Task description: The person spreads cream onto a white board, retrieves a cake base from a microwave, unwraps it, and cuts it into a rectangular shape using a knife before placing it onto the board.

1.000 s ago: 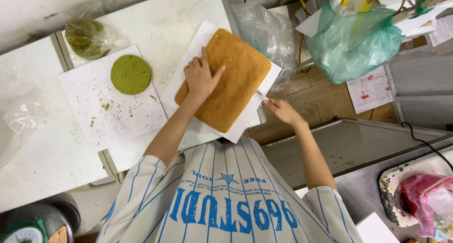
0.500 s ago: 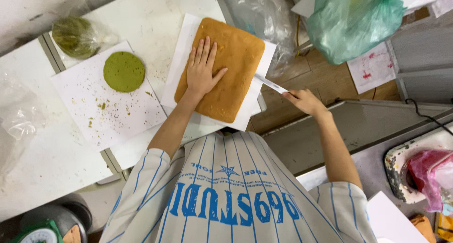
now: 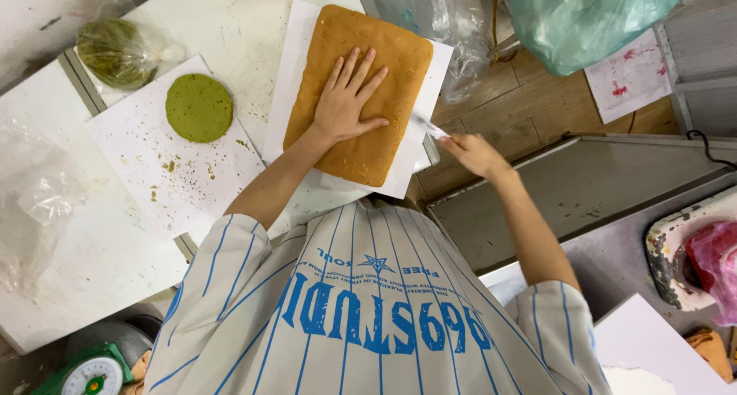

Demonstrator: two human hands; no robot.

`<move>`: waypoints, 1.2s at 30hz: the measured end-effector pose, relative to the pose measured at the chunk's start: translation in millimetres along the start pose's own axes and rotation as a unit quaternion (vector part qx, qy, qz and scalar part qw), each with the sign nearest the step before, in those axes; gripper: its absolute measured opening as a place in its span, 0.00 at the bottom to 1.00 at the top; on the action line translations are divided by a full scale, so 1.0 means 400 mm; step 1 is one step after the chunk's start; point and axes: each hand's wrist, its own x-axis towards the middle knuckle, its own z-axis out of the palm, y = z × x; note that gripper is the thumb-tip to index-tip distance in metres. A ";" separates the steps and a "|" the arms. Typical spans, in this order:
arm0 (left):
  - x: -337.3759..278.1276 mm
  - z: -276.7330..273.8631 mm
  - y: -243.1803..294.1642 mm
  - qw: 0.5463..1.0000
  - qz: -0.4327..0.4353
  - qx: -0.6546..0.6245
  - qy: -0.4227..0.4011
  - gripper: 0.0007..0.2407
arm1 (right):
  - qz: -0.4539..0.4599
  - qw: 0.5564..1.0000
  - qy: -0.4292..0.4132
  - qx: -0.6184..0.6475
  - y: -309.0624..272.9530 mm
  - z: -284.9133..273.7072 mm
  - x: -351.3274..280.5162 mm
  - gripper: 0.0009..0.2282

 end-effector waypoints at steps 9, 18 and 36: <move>0.007 0.010 -0.023 0.998 -0.060 0.006 0.033 0.37 | -0.021 0.999 0.013 0.021 0.000 0.052 0.014 0.24; 0.004 0.015 -0.014 0.998 -0.055 0.022 0.022 0.40 | 0.101 0.993 -0.039 0.040 0.059 0.170 -0.058 0.21; 0.002 0.040 -0.013 0.993 -0.079 0.002 0.084 0.36 | 0.133 0.988 0.029 0.079 0.070 0.221 -0.246 0.20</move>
